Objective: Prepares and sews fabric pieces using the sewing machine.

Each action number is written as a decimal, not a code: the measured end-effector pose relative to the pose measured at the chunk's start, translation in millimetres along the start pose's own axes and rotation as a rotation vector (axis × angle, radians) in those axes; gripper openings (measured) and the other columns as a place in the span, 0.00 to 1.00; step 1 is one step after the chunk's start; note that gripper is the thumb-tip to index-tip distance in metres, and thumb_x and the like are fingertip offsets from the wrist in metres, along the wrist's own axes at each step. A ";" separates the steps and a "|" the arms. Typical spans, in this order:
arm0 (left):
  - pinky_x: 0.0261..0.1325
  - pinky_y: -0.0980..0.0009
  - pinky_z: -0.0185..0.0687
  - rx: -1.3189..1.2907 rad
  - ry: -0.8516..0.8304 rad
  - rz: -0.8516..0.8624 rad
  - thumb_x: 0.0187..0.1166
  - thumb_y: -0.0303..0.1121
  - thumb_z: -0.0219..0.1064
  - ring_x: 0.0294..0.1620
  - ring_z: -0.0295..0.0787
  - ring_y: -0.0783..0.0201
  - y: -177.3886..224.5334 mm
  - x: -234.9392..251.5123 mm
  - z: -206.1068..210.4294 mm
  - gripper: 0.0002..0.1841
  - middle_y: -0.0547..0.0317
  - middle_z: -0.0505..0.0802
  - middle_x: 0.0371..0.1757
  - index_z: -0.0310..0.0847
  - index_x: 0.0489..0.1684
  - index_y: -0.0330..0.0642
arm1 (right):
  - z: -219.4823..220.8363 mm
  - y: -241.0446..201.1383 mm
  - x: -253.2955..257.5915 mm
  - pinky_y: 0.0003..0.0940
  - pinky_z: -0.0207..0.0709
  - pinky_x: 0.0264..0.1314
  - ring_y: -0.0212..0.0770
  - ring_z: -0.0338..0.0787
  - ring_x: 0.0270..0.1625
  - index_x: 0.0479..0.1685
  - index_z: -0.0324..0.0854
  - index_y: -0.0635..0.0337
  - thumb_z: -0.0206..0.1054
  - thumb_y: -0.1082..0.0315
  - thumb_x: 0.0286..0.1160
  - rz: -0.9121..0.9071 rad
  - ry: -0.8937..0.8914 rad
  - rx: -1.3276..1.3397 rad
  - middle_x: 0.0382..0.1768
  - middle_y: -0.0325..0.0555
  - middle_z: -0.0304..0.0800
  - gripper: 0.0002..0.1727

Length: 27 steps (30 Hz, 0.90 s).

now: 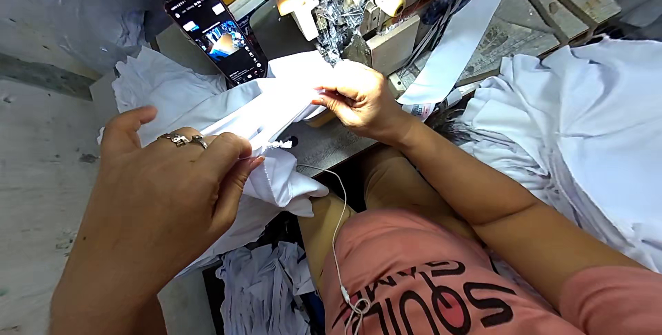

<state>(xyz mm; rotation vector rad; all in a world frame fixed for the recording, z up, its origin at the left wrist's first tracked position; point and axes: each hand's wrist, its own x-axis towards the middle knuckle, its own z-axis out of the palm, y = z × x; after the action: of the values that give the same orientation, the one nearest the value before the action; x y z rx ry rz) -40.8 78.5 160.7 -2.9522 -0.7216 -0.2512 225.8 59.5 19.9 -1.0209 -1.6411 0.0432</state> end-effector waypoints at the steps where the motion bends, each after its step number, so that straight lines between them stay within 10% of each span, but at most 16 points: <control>1: 0.66 0.24 0.59 -0.009 -0.002 -0.006 0.89 0.45 0.52 0.33 0.88 0.47 -0.7 -0.8 0.0 0.21 0.49 0.87 0.26 0.85 0.38 0.39 | 0.7 1.1 0.6 0.29 0.77 0.50 0.40 0.88 0.42 0.36 0.95 0.65 0.71 0.69 0.77 0.001 0.006 0.005 0.32 0.51 0.92 0.09; 6: 0.75 0.20 0.48 0.014 0.056 -0.063 0.88 0.43 0.57 0.55 0.89 0.42 2.1 0.2 -8.6 0.18 0.47 0.92 0.37 0.89 0.43 0.39 | -5.1 -0.8 3.3 0.22 0.76 0.54 0.31 0.84 0.48 0.35 0.93 0.66 0.71 0.71 0.76 0.125 -0.011 0.195 0.42 0.49 0.88 0.07; 8: 0.71 0.27 0.56 0.009 0.077 -0.064 0.89 0.43 0.58 0.44 0.88 0.43 2.9 5.4 -11.0 0.18 0.45 0.90 0.33 0.89 0.51 0.39 | -13.1 -7.6 -2.0 0.12 0.75 0.41 0.18 0.81 0.36 0.35 0.88 0.67 0.67 0.74 0.77 0.254 -0.061 0.324 0.35 0.40 0.88 0.06; 11: 0.37 0.41 0.70 0.009 0.064 -0.033 0.88 0.50 0.56 0.26 0.81 0.43 0.8 19.4 -4.8 0.24 0.42 0.87 0.27 0.84 0.64 0.39 | -27.2 -10.0 -19.9 0.11 0.78 0.42 0.15 0.83 0.35 0.40 0.83 0.65 0.64 0.75 0.80 0.411 -0.117 0.453 0.34 0.34 0.87 0.04; 18: 0.25 0.45 0.65 0.029 0.051 -0.031 0.84 0.59 0.56 0.25 0.82 0.42 -11.5 46.5 13.6 0.29 0.44 0.83 0.25 0.84 0.36 0.37 | -39.1 -15.8 -44.5 0.11 0.77 0.39 0.19 0.80 0.34 0.44 0.85 0.70 0.66 0.77 0.78 0.459 -0.093 0.417 0.36 0.39 0.84 0.05; 27: 0.23 0.47 0.63 -0.029 0.053 -0.021 0.83 0.54 0.57 0.22 0.80 0.43 -0.7 67.2 30.4 0.26 0.46 0.83 0.20 0.86 0.28 0.39 | -30.7 -10.5 -47.2 0.09 0.75 0.37 0.18 0.78 0.33 0.36 0.84 0.69 0.66 0.77 0.77 0.465 -0.047 0.437 0.34 0.39 0.82 0.04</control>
<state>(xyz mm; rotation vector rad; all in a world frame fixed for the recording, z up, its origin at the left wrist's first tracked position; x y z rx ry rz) 21.8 113.3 143.0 -2.9535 -0.7491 -0.3432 243.5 8.9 -0.5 -1.0372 -1.3221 0.7096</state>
